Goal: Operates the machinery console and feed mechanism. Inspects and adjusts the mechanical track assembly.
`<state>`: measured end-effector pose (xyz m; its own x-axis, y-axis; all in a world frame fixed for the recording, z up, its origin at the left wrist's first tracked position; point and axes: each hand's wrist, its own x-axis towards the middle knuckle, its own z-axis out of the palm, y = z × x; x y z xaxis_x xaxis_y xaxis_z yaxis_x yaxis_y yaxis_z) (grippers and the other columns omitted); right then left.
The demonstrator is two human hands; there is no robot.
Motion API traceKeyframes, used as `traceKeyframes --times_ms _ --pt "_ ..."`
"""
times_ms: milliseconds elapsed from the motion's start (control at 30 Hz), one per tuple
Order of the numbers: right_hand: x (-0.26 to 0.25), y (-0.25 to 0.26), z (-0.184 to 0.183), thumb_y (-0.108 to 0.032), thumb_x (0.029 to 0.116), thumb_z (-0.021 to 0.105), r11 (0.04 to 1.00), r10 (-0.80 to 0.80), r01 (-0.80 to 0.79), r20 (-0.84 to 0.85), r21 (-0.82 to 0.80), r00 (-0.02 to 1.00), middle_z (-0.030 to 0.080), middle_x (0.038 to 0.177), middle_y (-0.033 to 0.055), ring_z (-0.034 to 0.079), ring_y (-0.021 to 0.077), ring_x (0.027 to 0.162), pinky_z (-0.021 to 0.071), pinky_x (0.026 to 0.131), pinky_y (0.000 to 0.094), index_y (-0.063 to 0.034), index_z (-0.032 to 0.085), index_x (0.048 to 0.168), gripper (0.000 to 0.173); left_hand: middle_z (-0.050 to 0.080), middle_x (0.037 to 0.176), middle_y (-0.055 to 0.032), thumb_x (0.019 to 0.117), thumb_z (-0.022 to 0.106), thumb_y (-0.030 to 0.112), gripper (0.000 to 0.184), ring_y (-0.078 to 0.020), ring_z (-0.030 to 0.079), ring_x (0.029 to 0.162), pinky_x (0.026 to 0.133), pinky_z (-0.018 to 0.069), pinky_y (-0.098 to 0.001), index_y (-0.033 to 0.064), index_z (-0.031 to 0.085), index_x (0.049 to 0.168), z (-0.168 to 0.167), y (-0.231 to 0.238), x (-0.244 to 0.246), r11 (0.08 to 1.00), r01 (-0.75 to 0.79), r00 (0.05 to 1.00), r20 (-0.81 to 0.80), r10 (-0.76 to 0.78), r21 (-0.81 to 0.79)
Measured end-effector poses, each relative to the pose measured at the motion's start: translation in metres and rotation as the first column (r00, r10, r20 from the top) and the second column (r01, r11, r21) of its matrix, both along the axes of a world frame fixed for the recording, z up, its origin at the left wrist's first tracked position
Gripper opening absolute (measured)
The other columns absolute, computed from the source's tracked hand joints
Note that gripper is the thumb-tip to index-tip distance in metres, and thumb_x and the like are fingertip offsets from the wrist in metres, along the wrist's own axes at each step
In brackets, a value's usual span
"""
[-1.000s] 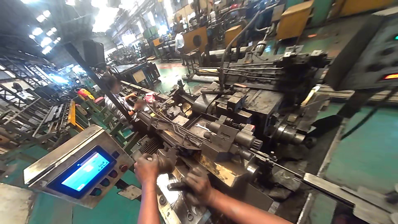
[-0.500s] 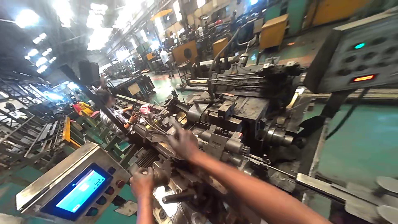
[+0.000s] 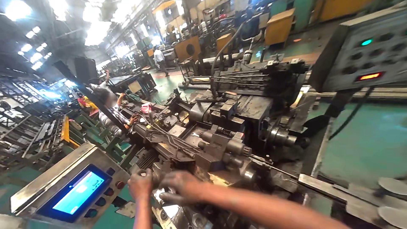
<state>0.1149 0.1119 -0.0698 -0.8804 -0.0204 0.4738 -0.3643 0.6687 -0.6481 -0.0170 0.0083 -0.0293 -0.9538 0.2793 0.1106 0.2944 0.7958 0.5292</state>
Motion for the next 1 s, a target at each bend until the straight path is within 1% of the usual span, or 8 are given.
traceKeyframes --times_ms 67,133,267,333,400,733,900,1000 --pt "-0.003 -0.019 -0.042 -0.027 0.1105 0.036 0.985 0.023 -0.043 -0.119 -0.169 0.993 0.067 0.083 0.0240 0.068 0.0373 0.087 0.0519 0.083 0.0522 0.0092 0.067 0.086 0.054 0.069 0.111 -0.0296 0.1013 0.066 0.029 0.029 -0.0487 0.064 0.110 0.092 0.0478 -0.0670 0.0020 0.075 0.108 -0.001 0.000 0.000 1.000 -0.001 1.000 -0.007 0.001 0.011" --pt "-0.010 -0.026 -0.064 -0.032 0.1100 0.036 0.975 -0.059 -0.011 -0.308 -0.221 0.950 0.064 0.070 0.0185 0.067 0.0318 0.071 0.0540 0.070 0.0467 0.0048 0.066 0.074 0.060 0.070 0.109 -0.0285 0.1011 0.067 0.028 0.027 -0.0479 0.065 0.108 0.091 0.0479 -0.0666 0.0025 0.075 0.106 -0.002 0.000 -0.001 1.000 -0.006 1.000 -0.018 0.006 0.007" --pt "-0.009 -0.022 -0.064 -0.043 0.1027 0.056 0.980 -0.010 -0.047 -0.285 -0.193 0.958 0.060 0.067 0.0175 0.063 0.0308 0.066 0.0509 0.065 0.0470 0.0051 0.063 0.074 0.056 0.070 0.105 -0.0291 0.1010 0.067 0.025 0.026 -0.0489 0.064 0.108 0.092 0.0467 -0.0677 -0.0001 0.074 0.102 -0.004 -0.001 -0.003 1.000 0.015 0.999 -0.038 -0.015 0.019" --pt "-0.007 -0.023 -0.061 -0.039 0.0957 0.068 0.984 -0.028 -0.023 -0.279 -0.178 0.960 0.062 0.068 0.0182 0.065 0.0313 0.067 0.0519 0.064 0.0466 0.0052 0.064 0.073 0.050 0.069 0.105 -0.0294 0.1008 0.068 0.024 0.025 -0.0487 0.064 0.106 0.092 0.0458 -0.0677 -0.0007 0.074 0.100 -0.004 -0.001 -0.003 1.000 0.013 0.999 -0.047 -0.011 0.027" --pt "-0.008 -0.025 -0.063 -0.033 0.0911 0.073 0.985 -0.060 0.006 -0.315 -0.171 0.947 0.064 0.068 0.0171 0.066 0.0302 0.067 0.0533 0.064 0.0448 0.0037 0.065 0.073 0.042 0.069 0.102 -0.0290 0.1012 0.067 0.024 0.025 -0.0476 0.065 0.103 0.090 0.0468 -0.0675 -0.0007 0.074 0.099 -0.006 -0.001 -0.004 1.000 0.007 0.998 -0.056 -0.006 0.027" --pt "-0.009 -0.027 -0.068 -0.030 0.0903 0.072 0.986 -0.098 0.042 -0.363 -0.159 0.927 0.064 0.069 0.0149 0.067 0.0280 0.068 0.0544 0.065 0.0415 0.0014 0.065 0.073 0.036 0.069 0.094 -0.0271 0.1017 0.067 0.023 0.026 -0.0456 0.065 0.094 0.083 0.0476 -0.0661 -0.0009 0.073 0.095 -0.004 -0.001 -0.001 0.999 0.001 0.998 -0.058 0.001 0.033" --pt "-0.008 -0.028 -0.068 -0.031 0.0908 0.071 0.987 -0.115 0.062 -0.376 -0.149 0.920 0.063 0.068 0.0148 0.066 0.0275 0.067 0.0539 0.064 0.0405 0.0018 0.064 0.072 0.039 0.070 0.102 -0.0282 0.1023 0.066 0.024 0.025 -0.0478 0.065 0.102 0.088 0.0476 -0.0676 0.0004 0.074 0.101 -0.002 0.000 0.002 1.000 -0.009 1.000 -0.023 0.010 0.027" --pt "-0.009 -0.029 -0.066 -0.027 0.0892 0.072 0.986 -0.130 0.079 -0.386 -0.146 0.913 0.064 0.068 0.0153 0.066 0.0277 0.066 0.0541 0.064 0.0402 0.0026 0.064 0.074 0.034 0.070 0.102 -0.0289 0.1025 0.065 0.025 0.026 -0.0485 0.065 0.102 0.087 0.0482 -0.0681 0.0010 0.074 0.102 -0.001 -0.001 0.000 0.999 -0.001 1.000 -0.017 0.001 0.034"
